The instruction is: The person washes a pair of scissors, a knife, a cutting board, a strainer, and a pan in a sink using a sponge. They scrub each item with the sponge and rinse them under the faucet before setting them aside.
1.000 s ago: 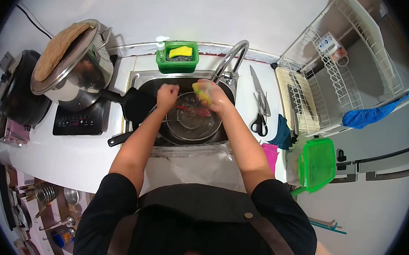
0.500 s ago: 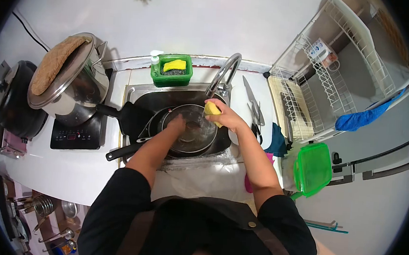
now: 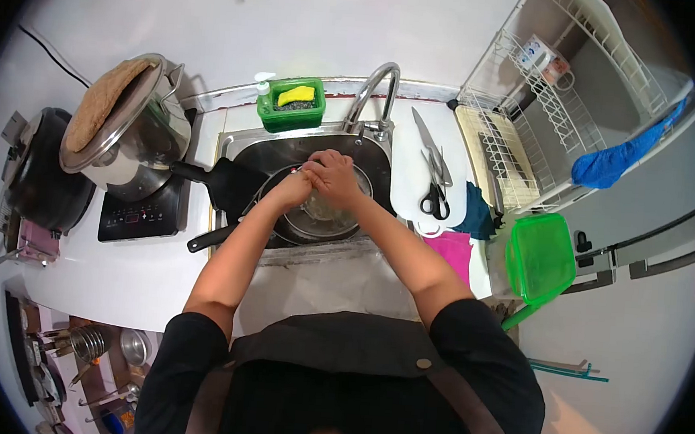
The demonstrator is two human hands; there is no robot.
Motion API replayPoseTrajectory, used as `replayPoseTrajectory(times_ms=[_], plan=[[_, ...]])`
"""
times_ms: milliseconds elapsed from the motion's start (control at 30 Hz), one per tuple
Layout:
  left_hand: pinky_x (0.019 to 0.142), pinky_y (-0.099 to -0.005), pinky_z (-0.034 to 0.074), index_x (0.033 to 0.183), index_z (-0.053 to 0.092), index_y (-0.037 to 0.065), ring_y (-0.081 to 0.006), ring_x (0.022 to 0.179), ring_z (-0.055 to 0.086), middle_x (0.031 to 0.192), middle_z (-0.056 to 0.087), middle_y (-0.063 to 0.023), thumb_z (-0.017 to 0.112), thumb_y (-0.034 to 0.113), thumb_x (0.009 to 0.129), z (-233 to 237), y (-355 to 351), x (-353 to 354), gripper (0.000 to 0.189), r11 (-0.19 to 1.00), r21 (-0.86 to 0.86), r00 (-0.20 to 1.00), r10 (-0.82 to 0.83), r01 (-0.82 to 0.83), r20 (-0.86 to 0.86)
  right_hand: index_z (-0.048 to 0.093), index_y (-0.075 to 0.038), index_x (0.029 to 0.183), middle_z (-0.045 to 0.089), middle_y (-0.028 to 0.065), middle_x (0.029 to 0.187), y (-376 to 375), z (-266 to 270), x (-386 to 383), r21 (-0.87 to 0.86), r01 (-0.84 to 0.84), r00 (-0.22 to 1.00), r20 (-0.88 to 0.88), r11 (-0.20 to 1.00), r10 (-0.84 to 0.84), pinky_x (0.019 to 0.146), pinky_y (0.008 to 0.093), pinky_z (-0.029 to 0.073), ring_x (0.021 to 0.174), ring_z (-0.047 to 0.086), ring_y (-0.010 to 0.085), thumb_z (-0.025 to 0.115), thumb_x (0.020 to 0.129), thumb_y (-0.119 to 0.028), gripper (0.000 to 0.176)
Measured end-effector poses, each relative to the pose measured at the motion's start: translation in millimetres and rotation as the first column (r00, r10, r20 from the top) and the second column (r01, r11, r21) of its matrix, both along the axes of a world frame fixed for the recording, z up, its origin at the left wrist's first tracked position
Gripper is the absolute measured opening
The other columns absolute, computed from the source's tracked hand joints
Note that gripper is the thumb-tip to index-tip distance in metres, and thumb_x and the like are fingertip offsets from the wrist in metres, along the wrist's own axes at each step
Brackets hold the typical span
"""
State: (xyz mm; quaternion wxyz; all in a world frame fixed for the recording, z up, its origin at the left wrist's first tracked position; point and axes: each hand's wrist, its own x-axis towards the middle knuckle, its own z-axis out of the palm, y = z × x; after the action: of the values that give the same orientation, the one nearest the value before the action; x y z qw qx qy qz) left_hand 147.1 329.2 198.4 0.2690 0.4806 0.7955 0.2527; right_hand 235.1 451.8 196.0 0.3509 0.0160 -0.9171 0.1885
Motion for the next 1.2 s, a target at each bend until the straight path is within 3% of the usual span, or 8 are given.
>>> replayPoseTrajectory(times_ms=[267,333,367,467,667,767,867,1200], plan=[[0.032,-0.0209,0.02,0.08,0.046,0.021,-0.0047,0.038,0.029,0.056,0.04,0.0076,0.04,0.027,0.087,-18.3,-0.5,59.7,0.011,0.763,-0.184,0.186,0.371,-0.619,0.91,0.057,-0.013,0.074,0.051,0.0046,0.061,24.3,-39.1,-47.8,0.076,0.41,0.907,0.074,0.909,-0.415,0.054,0.0326,0.043,0.054,0.051,0.0252,0.045,0.081,-0.032,0.023],[0.033,-0.0212,0.021,0.082,0.045,0.021,-0.0047,0.038,0.029,0.056,0.04,0.0076,0.039,0.027,0.087,-22.0,-2.8,59.7,0.01,0.742,-0.209,0.173,0.402,-0.638,0.899,0.052,-0.009,0.08,0.047,0.007,0.065,19.8,-47.9,-52.7,-0.999,0.034,0.982,0.025,0.04,-0.187,0.052,0.0315,0.044,0.062,0.054,0.0207,0.049,0.079,-0.032,0.023],[0.033,-0.0216,0.022,0.083,0.045,0.02,-0.005,0.038,0.029,0.057,0.04,0.0073,0.038,0.026,0.088,-24.7,-5.1,57.7,0.01,0.738,-0.201,0.14,0.372,-0.644,0.918,0.052,-0.009,0.08,0.047,0.007,0.065,5.7,-45.5,-49.1,-0.999,0.035,0.983,0.028,0.038,-0.18,0.052,0.0315,0.044,0.062,0.054,0.0207,0.049,0.079,-0.032,0.023],[0.033,-0.0219,0.021,0.084,0.044,0.019,-0.0056,0.039,0.03,0.058,0.04,0.0064,0.036,0.026,0.088,-21.2,-9.5,55.7,0.011,0.78,-0.158,0.218,0.353,-0.606,0.91,0.052,-0.013,0.082,0.048,0.0133,0.082,-33.2,-46.2,-32.2,-0.271,0.251,0.905,-0.274,0.929,-0.324,0.068,0.0338,0.042,0.079,0.052,0.0238,0.052,0.08,-0.026,0.013],[0.031,-0.0236,0.021,0.089,0.045,0.016,-0.0083,0.039,0.031,0.055,0.038,0.0036,0.032,0.026,0.089,-40.8,-13.9,38.2,0.017,0.882,0.039,0.717,0.355,-0.469,0.6,0.05,-0.009,0.077,0.048,0.012,0.067,21.2,-18.3,-32.4,0.04,0.016,0.999,0.049,0.999,-0.018,0.053,0.0362,0.044,0.061,0.054,0.0245,0.056,0.079,-0.028,0.021],[0.031,-0.0208,0.019,0.077,0.042,0.016,-0.0066,0.038,0.03,0.056,0.037,0.0054,0.034,0.027,0.088,-8.5,-13.6,35.9,0.018,0.833,-0.048,0.453,0.347,-0.551,0.822,0.043,-0.006,0.093,0.051,0.0049,0.074,5.6,-5.0,-31.2,-0.954,-0.251,0.965,-0.234,-0.164,-0.115,0.048,0.031,0.046,0.059,0.055,0.0147,0.054,0.083,-0.02,0.02],[0.031,-0.0205,0.019,0.076,0.042,0.015,-0.0063,0.037,0.029,0.055,0.036,0.0053,0.034,0.029,0.088,-2.7,-5.5,41.7,0.02,0.816,-0.1,0.31,0.325,-0.569,0.893,0.037,-0.008,0.103,0.052,0.005,0.077,-41.1,-16.2,-23.9,-0.956,-0.21,0.977,-0.213,-0.204,-0.007,0.049,0.0269,0.046,0.057,0.054,0.0144,0.059,0.078,-0.012,0.033],[0.075,-0.0449,0.042,0.084,0.058,0.0,-0.0379,0.085,0.054,0.087,0.057,-0.0246,0.034,0.027,0.087,3.9,-31.2,-0.4,0.036,0.986,-0.166,0.975,-0.012,-0.025,-0.223,0.061,-0.006,0.086,0.06,0.0095,0.075,19.3,-1.1,-6.2,-0.386,-0.138,0.986,0.033,0.912,0.164,0.061,0.0284,0.046,0.064,0.059,0.0214,0.067,0.062,-0.01,0.025]])
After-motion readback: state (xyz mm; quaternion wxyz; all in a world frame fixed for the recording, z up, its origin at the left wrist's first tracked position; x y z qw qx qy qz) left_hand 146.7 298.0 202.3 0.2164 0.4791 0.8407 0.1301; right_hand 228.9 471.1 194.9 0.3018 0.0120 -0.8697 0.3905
